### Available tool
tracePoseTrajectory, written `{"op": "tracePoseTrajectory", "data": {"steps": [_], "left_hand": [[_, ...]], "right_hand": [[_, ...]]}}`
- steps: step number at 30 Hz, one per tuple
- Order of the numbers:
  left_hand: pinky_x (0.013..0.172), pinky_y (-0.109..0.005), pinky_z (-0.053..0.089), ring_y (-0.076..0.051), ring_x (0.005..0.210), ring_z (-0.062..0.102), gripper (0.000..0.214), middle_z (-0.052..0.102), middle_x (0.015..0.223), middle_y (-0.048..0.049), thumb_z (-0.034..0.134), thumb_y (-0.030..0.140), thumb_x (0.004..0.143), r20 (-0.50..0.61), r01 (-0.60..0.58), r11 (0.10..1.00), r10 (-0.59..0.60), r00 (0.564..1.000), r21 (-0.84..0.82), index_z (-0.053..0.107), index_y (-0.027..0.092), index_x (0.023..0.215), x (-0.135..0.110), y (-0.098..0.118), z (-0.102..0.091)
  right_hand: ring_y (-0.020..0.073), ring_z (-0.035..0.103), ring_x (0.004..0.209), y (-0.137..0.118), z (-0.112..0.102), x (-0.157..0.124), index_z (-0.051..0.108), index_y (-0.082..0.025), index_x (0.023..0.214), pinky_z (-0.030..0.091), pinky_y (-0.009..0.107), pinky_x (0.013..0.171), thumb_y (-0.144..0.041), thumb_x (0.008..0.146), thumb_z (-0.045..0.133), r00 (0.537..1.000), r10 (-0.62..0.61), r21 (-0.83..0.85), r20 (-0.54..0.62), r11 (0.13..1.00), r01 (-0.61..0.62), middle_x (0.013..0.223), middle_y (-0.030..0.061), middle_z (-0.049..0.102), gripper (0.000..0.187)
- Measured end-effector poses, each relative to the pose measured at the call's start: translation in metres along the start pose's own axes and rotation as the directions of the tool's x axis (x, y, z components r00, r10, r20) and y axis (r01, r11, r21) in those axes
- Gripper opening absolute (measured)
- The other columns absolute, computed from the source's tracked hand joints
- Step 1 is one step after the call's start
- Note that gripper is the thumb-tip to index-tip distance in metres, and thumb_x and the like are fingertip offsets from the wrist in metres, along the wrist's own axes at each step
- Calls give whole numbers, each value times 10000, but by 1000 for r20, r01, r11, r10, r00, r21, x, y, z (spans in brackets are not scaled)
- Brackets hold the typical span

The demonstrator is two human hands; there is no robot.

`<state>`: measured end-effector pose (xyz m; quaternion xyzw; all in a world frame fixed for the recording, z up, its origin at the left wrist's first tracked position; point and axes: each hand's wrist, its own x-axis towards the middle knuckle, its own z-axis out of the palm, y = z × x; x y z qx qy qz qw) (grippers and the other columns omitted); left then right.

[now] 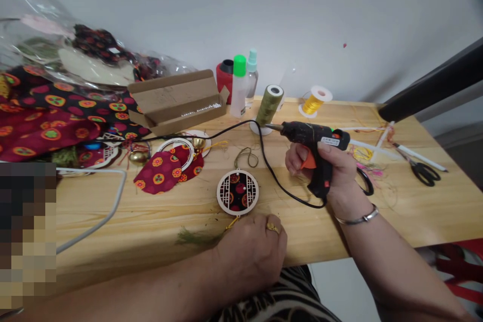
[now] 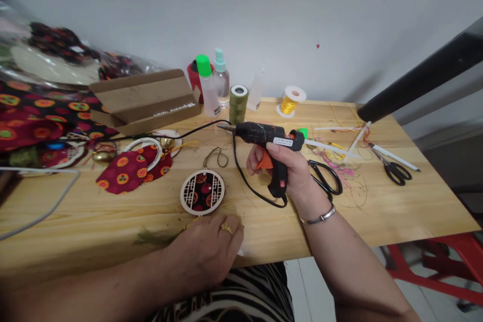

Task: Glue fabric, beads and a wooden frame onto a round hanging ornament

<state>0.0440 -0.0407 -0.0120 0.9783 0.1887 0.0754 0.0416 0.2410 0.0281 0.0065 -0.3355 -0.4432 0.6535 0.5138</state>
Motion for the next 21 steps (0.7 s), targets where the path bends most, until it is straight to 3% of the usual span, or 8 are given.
{"op": "tracePoseTrajectory", "data": {"steps": [2,5,7,9,12,17,19,21], "left_hand": [[490,-331,474,-242,647,634,226,686,847,-188,456,83,799,72,112,971,-99,992,-211,614,58,958,1,-6,-9],[540,-245,473,-142,636,605,169,680,751,-47,420,154,873,172,328,772,-280,944,-544,588,177,868,-2,-25,-30],[437,-192,385,-87,503,488,105,654,694,-12,491,250,837,343,451,166,-442,829,-877,567,193,790,-7,-43,-42],[345,-178,202,-45,401,260,108,568,609,7,563,277,735,503,367,-350,-501,704,-862,531,182,696,-15,-61,-49],[369,-176,131,-43,442,190,83,459,565,16,564,185,579,577,150,-647,-521,629,-748,575,161,658,-27,-81,-49],[387,-186,220,-69,473,315,128,409,538,11,541,242,645,532,82,-615,-598,599,-784,589,150,571,-31,-85,-44],[399,-194,278,-69,456,351,185,447,518,23,598,305,700,480,204,-446,-691,540,-872,602,161,585,-26,-80,-43],[445,-211,365,-90,490,462,134,574,578,10,660,307,704,350,375,-154,-768,537,-914,656,175,679,-21,-75,-40]], "right_hand": [[211,565,606,-1,1,0,606,-169,645,416,312,484,-457,723,617,1000,0,4,1,1000,0,618,56,562,299],[211,559,609,-3,2,-1,604,-182,642,428,318,494,-463,717,618,1000,-16,-5,-19,1000,16,595,39,532,291],[216,559,616,-4,2,-1,601,-190,638,444,327,504,-469,714,619,1000,-18,-16,-25,1000,17,586,33,516,290],[224,567,628,-3,1,-2,606,-189,643,459,337,514,-470,721,613,1000,-25,-29,-18,999,25,596,39,520,291],[236,580,646,-1,-1,-3,617,-186,662,463,347,511,-464,736,601,999,-40,-36,-17,999,39,625,56,547,288],[243,582,633,2,-2,-3,622,-181,667,437,345,484,-448,738,600,999,-33,-28,-17,999,33,644,72,580,277],[236,580,619,1,-1,-3,626,-176,665,429,342,489,-436,744,602,999,-38,-15,1,999,38,633,70,579,273],[230,579,611,1,-1,-2,628,-172,665,427,339,493,-429,750,602,999,-39,-1,17,999,39,627,67,576,272]]}}
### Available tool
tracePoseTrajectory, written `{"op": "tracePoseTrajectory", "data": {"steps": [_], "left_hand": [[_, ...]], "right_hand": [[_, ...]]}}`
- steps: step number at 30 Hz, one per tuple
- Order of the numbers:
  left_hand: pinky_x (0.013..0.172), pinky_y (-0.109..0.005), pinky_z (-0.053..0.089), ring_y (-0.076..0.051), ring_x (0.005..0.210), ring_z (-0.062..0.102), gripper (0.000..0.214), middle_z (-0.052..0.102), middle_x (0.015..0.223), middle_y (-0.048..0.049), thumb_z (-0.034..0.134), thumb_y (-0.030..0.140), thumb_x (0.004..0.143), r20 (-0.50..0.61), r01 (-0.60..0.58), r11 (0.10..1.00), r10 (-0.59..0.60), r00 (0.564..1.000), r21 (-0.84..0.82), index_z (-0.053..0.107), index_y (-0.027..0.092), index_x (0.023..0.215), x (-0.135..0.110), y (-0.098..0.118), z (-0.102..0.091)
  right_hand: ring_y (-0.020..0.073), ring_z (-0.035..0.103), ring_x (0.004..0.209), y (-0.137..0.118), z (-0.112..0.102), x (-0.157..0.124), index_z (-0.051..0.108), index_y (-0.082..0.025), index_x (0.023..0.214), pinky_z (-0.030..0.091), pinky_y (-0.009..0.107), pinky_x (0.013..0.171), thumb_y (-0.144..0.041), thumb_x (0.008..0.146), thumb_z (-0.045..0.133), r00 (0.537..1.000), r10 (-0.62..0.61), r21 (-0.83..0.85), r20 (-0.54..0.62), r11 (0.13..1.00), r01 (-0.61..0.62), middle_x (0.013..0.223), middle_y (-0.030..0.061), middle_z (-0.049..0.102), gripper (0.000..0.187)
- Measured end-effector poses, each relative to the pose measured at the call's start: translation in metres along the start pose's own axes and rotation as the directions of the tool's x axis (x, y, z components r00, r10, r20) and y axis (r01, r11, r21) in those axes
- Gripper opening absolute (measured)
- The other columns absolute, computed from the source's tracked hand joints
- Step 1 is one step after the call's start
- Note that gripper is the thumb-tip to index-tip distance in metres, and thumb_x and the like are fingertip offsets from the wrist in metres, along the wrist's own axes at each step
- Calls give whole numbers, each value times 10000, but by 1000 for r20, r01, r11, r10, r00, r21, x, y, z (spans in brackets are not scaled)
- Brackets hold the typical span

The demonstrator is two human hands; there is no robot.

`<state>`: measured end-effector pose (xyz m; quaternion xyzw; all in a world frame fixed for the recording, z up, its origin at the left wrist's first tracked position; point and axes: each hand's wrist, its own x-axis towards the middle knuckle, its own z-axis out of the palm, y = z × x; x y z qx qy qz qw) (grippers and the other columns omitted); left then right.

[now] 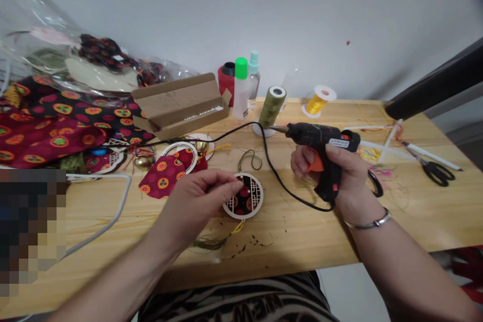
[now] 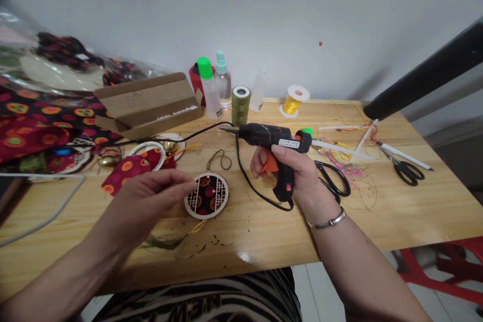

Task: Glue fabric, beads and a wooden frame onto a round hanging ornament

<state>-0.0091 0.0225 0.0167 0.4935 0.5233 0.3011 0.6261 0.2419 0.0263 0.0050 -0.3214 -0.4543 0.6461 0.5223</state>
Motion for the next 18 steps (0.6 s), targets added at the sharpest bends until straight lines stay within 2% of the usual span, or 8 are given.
{"op": "tracePoseTrajectory", "data": {"steps": [1,2,3,5,7,10,13,18], "left_hand": [[488,-226,406,-111,539,524,115,625,631,-1,658,295,720,-3,-106,979,108,994,174,682,185,745,0,-2,3],[528,-241,427,-129,587,562,116,650,666,-8,633,278,751,20,-228,907,237,971,354,700,197,799,0,-5,6],[551,-251,431,-140,618,579,134,660,683,-12,596,258,786,64,-343,784,364,929,518,710,208,836,0,-8,8],[546,-255,406,-143,616,574,192,656,682,-13,529,211,837,193,-497,448,567,801,743,719,225,865,1,-16,9],[519,-258,380,-143,586,560,229,645,671,-14,492,183,860,306,-536,186,649,696,824,713,226,900,0,-24,10],[496,-273,375,-159,553,549,226,616,639,-17,491,222,873,385,-524,-13,692,610,852,697,205,964,-6,-31,11],[518,-310,418,-209,615,583,325,636,691,-50,494,357,882,446,-501,-127,672,591,856,661,164,1082,-16,-33,11],[562,-375,488,-266,697,604,609,650,777,-105,367,587,868,501,-483,-180,511,699,857,595,148,1225,-29,-34,14]], "right_hand": [[227,578,610,0,0,0,630,-171,668,429,338,494,-424,754,600,1000,2,7,7,1000,-2,629,65,574,269],[224,578,609,0,0,0,632,-172,673,433,336,494,-416,759,597,1000,3,15,9,1000,-3,631,63,573,261],[221,577,608,0,0,0,634,-172,679,437,335,496,-407,763,594,1000,4,22,11,1000,-4,631,59,570,253],[214,576,605,0,0,0,641,-171,688,442,331,500,-392,769,590,1000,2,31,16,1000,-2,625,52,563,241],[209,574,602,-1,1,-1,641,-171,684,440,325,507,-391,767,594,1000,0,31,15,1000,-1,614,47,557,239],[204,570,595,-3,1,0,626,-179,662,430,315,504,-418,749,609,1000,6,10,2,1000,-6,603,44,559,255],[203,570,601,-3,2,1,618,-184,653,429,307,501,-430,741,613,1000,3,-17,-12,1000,-3,598,42,562,261],[195,575,599,-2,1,0,631,-183,673,426,304,524,-392,759,601,1000,-3,21,13,1000,2,583,31,555,228]]}}
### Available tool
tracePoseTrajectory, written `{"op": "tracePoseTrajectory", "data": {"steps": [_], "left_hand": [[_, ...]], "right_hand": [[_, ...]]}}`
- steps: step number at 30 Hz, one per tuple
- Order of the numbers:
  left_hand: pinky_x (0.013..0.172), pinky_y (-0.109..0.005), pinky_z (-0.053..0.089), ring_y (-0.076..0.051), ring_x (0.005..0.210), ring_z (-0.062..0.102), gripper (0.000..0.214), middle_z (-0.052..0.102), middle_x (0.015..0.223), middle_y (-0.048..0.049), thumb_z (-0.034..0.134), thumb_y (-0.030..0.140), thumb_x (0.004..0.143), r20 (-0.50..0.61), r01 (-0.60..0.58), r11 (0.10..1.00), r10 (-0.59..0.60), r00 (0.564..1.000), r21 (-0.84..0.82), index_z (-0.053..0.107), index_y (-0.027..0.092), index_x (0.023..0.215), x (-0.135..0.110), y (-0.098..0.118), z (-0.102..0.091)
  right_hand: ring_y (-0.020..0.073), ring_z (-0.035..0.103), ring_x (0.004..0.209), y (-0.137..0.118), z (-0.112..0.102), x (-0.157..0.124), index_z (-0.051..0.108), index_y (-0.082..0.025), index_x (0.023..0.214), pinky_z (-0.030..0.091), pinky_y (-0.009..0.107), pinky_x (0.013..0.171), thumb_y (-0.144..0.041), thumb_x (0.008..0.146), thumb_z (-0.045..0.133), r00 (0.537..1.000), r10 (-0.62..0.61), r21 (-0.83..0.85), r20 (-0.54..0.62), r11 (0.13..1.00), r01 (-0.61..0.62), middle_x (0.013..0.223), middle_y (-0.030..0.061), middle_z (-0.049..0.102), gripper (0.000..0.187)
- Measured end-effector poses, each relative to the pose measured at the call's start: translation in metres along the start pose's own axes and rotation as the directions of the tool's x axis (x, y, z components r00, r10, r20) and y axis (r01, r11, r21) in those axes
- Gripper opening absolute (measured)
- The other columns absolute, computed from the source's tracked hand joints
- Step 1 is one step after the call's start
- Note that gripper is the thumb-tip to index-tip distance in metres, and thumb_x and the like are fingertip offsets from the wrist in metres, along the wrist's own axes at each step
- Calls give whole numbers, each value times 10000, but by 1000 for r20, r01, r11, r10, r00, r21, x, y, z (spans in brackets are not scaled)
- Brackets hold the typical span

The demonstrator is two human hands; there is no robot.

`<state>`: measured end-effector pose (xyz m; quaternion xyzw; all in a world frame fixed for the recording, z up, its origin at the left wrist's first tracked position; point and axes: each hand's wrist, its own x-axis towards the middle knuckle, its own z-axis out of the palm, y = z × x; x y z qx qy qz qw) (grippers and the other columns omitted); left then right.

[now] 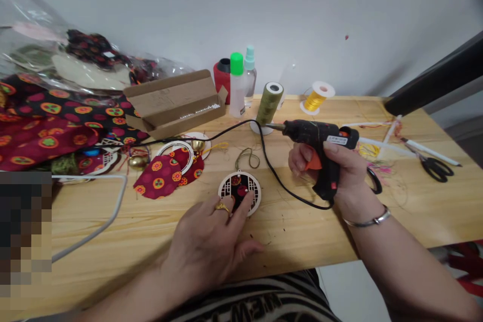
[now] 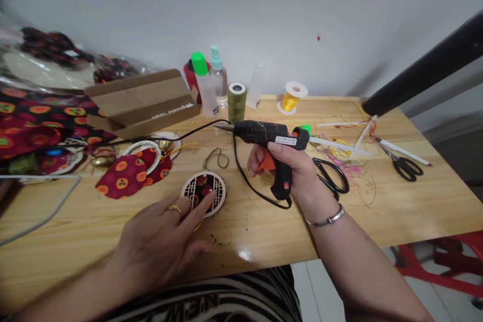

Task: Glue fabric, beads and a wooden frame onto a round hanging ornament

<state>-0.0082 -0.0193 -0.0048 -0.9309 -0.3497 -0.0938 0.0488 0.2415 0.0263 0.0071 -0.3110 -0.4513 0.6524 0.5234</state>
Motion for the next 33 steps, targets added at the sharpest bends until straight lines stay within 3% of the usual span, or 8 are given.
{"op": "tracePoseTrajectory", "data": {"steps": [5,14,33], "left_hand": [[553,-382,497,-271,692,600,745,655,778,-121,306,694,817,30,31,1000,-31,999,2,575,168,1270,3,4,-2],[571,-395,507,-280,706,603,738,659,782,-137,327,686,816,79,78,997,-79,994,12,568,167,1282,4,5,-1],[579,-383,508,-271,695,610,753,674,767,-138,408,687,789,34,82,995,-84,996,56,612,108,1225,0,2,-2]], "right_hand": [[205,561,580,0,0,0,630,-171,654,414,322,526,-404,737,621,1000,23,5,-12,1000,-23,580,43,555,248],[191,551,613,1,0,0,627,-145,678,381,308,556,-368,764,601,1000,22,39,16,999,-23,630,61,569,240],[181,539,547,2,-1,2,622,-150,657,413,298,469,-389,750,603,1000,21,27,11,999,-21,636,60,569,258]]}}
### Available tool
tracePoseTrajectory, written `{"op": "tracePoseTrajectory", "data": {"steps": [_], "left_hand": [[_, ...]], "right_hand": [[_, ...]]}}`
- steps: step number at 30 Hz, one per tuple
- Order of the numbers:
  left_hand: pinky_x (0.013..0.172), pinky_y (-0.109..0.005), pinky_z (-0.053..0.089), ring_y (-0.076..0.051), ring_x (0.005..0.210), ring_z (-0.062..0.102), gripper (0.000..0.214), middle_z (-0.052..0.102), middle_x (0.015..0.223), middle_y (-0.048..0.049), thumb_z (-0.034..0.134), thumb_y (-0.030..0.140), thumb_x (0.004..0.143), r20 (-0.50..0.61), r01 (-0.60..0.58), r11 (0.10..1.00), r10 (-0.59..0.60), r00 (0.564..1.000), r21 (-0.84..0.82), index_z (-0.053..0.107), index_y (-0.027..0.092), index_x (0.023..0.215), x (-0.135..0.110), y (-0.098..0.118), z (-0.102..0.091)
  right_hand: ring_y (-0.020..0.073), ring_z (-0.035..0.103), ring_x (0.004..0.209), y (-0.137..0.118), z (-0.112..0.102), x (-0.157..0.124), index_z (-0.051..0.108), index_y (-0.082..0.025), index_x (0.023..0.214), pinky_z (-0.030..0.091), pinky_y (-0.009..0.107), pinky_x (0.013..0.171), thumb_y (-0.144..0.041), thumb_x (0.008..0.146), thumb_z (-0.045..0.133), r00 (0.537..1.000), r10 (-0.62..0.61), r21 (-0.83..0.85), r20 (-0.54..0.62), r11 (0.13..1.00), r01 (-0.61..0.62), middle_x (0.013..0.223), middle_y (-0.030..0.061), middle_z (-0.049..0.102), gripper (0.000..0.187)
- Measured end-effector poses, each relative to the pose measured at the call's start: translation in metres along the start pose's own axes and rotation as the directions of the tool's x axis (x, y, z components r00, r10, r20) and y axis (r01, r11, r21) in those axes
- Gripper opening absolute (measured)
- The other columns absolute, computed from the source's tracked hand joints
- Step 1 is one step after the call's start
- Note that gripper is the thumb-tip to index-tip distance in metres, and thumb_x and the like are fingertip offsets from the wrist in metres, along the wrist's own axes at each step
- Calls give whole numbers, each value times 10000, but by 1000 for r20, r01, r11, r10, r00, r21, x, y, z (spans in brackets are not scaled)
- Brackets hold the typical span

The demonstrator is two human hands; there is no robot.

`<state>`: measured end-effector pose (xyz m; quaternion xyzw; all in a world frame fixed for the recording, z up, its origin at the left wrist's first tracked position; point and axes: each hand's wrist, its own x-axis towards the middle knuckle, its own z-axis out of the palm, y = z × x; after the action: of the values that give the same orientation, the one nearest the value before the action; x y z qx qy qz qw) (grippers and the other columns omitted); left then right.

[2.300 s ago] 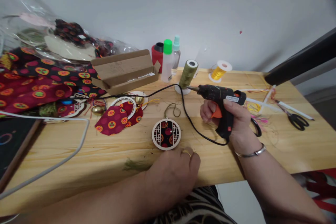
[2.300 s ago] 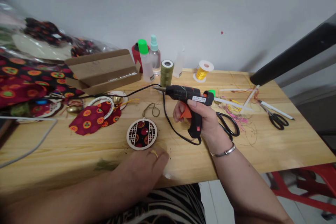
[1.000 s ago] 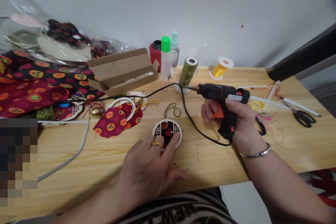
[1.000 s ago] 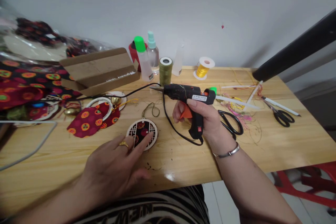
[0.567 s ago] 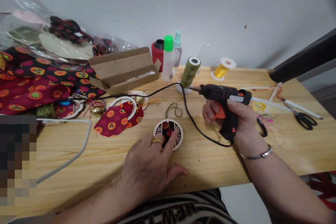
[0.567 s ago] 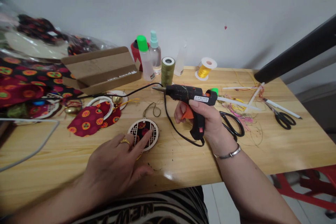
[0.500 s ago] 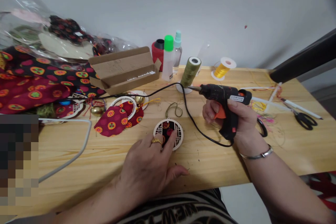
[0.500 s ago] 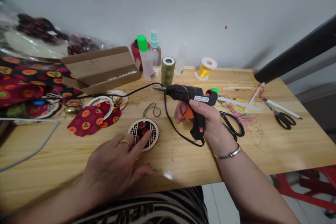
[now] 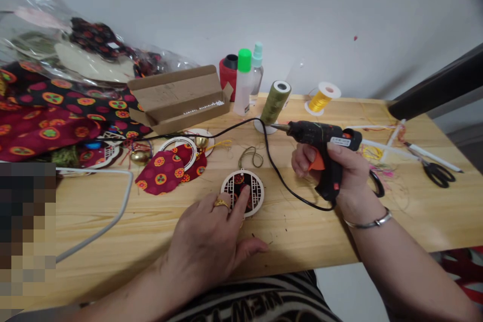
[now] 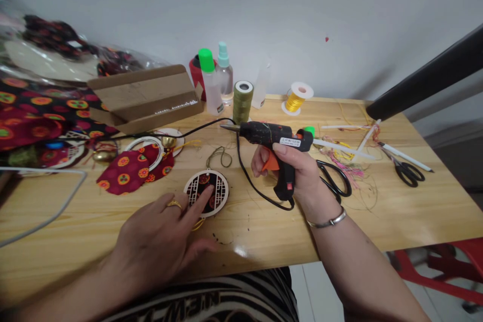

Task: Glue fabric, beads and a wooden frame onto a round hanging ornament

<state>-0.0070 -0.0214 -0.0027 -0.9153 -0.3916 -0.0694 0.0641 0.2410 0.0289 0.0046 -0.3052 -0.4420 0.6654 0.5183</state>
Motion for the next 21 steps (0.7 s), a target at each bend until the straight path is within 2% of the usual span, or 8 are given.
{"op": "tracePoseTrajectory", "data": {"steps": [8,14,17,21], "left_hand": [[565,-372,483,-271,681,597,771,660,718,-135,340,687,815,-22,9,999,-9,1000,39,623,87,1208,-5,-2,1],[571,-375,477,-267,676,586,786,650,718,-140,328,662,837,-28,28,999,-27,999,25,569,43,1256,-8,-6,-3],[564,-367,472,-263,678,589,762,654,720,-134,317,660,842,-39,5,1000,-5,999,10,582,73,1249,-7,-5,-2],[566,-370,479,-263,685,600,736,661,730,-124,356,659,831,6,2,1000,-2,1000,-2,587,99,1250,-6,-1,0]], "right_hand": [[192,550,558,0,1,0,613,-158,638,413,304,473,-387,750,603,1000,-3,-13,-4,1000,3,621,62,569,255],[208,561,586,-2,1,-1,612,-169,648,425,315,471,-419,733,611,999,24,-45,-31,999,-26,643,67,574,264],[217,565,597,-2,2,-1,598,-178,634,435,324,470,-441,719,617,998,32,-73,-52,997,-36,640,66,573,277],[218,572,606,-1,1,-1,597,-181,637,442,326,479,-436,731,610,999,19,-69,-48,997,-22,632,62,573,272]]}}
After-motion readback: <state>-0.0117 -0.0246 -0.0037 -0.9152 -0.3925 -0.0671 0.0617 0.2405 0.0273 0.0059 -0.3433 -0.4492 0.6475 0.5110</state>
